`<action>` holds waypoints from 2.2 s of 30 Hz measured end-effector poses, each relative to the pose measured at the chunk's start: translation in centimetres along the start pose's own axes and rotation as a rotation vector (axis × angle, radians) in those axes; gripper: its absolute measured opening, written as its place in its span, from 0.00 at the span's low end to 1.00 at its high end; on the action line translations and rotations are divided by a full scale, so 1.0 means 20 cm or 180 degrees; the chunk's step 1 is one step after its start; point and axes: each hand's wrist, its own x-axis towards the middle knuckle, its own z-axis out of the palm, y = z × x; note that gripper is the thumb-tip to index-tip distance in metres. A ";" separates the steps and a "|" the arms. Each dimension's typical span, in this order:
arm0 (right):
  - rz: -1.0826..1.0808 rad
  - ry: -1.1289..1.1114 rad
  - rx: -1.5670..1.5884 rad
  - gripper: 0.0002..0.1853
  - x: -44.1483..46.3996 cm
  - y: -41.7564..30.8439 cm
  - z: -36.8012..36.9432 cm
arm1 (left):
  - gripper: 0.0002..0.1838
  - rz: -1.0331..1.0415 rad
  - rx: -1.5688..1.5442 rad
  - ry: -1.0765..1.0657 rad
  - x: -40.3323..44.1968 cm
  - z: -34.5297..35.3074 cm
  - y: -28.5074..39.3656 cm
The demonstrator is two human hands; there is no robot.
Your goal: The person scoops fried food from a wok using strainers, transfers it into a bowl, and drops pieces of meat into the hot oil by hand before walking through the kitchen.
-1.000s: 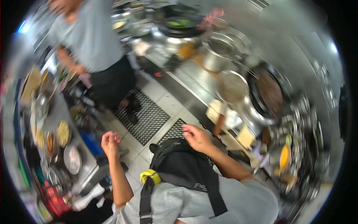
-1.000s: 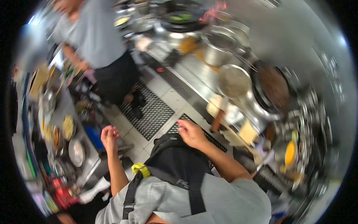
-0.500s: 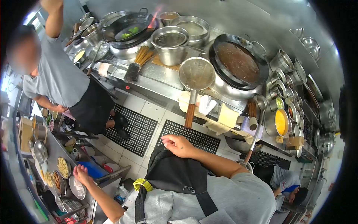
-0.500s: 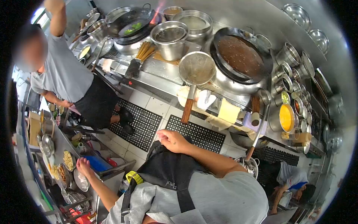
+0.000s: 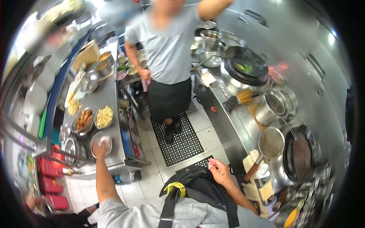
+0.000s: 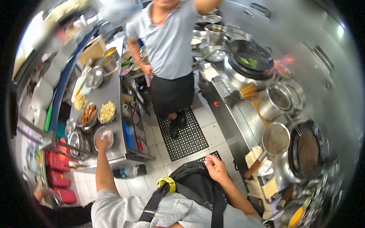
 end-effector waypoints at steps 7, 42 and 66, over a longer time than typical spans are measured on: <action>0.0082 -0.0406 -0.0062 0.18 0.17 0.00 0.17 | 0.31 0.0185 0.0525 -0.0393 -0.08 -0.09 0.33; 0.0723 0.0265 -0.1246 0.12 0.25 1.03 -0.12 | 0.20 0.0072 0.0425 -0.0630 -0.06 -0.12 0.26; 0.2190 0.0432 0.0210 0.06 -0.08 1.18 -0.36 | 0.20 0.0061 0.0934 -0.0811 -0.05 -0.18 0.21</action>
